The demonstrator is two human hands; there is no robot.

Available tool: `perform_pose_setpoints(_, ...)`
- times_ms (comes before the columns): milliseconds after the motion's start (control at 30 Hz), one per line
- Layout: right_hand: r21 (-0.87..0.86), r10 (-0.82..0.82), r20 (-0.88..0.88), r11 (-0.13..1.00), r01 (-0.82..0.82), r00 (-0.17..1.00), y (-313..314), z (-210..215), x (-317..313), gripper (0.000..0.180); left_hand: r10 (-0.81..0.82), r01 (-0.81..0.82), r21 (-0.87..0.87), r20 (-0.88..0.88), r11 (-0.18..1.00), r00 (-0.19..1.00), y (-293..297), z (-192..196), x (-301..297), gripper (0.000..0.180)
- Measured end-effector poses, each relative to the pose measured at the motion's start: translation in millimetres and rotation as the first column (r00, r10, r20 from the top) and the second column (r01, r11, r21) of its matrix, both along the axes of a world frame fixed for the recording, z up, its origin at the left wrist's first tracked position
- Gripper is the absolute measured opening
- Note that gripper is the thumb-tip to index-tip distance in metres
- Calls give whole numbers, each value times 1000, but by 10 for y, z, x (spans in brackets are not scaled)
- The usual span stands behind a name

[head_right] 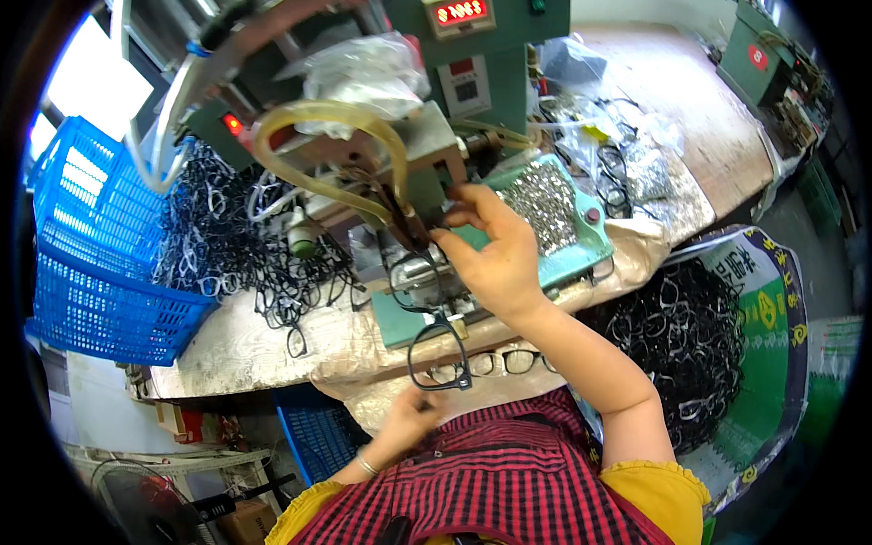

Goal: The person repeatedly picks up black eyeglass frames from a pile, places them into a green machine, and removes them after processing. The person also handles small metal components from a tray and places them into the machine alongside the frames. The processed frames are set aside on the table.

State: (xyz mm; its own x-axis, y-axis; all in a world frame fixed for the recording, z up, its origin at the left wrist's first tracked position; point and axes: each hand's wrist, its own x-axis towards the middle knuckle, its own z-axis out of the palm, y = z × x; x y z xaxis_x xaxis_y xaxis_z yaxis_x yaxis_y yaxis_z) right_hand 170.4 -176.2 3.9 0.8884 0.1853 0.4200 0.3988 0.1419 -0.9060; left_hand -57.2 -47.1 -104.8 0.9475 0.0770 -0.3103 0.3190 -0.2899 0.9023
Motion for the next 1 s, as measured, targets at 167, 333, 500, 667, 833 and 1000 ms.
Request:
perform_pose_setpoints(167, -56, 1, -16, 998, -2, 1000, -33, 9, -4, 53, 478, -231, -521, 408, 822, 778, 493, 1128, 396, 40)
perform_pose_setpoints(333, 116, 180, -157, 980, -163, 971, 57, 195, -112, 59, 132, -283, -31, 930, 959, 343, 435, 1973, 1022, 47)
perform_pose_setpoints(500, 87, 185, -254, 982, -168, 949, 33, 311, -237, 57, 390, -279, -297, 836, 913, 386, 320, 2136, 1268, 36)
perform_pose_setpoints(667, -312, 17, 270, 947, 71, 963, -193, 306, -216, 43, -124, 218, -675, 185, 705, 975, 44, 1730, 968, 28)
perform_pose_setpoints(833, -736, -209, 446, 467, 489, 870, -599, -532, 423, 25, -37, -13, -944, -27, 329, 999, -186, 1207, 1184, 25)
perform_pose_setpoints(1000, -602, -256, 485, 596, 532, 836, -805, -824, 525, 17, 6, -77, -932, -79, 354, 997, -232, 1229, 1205, 24)
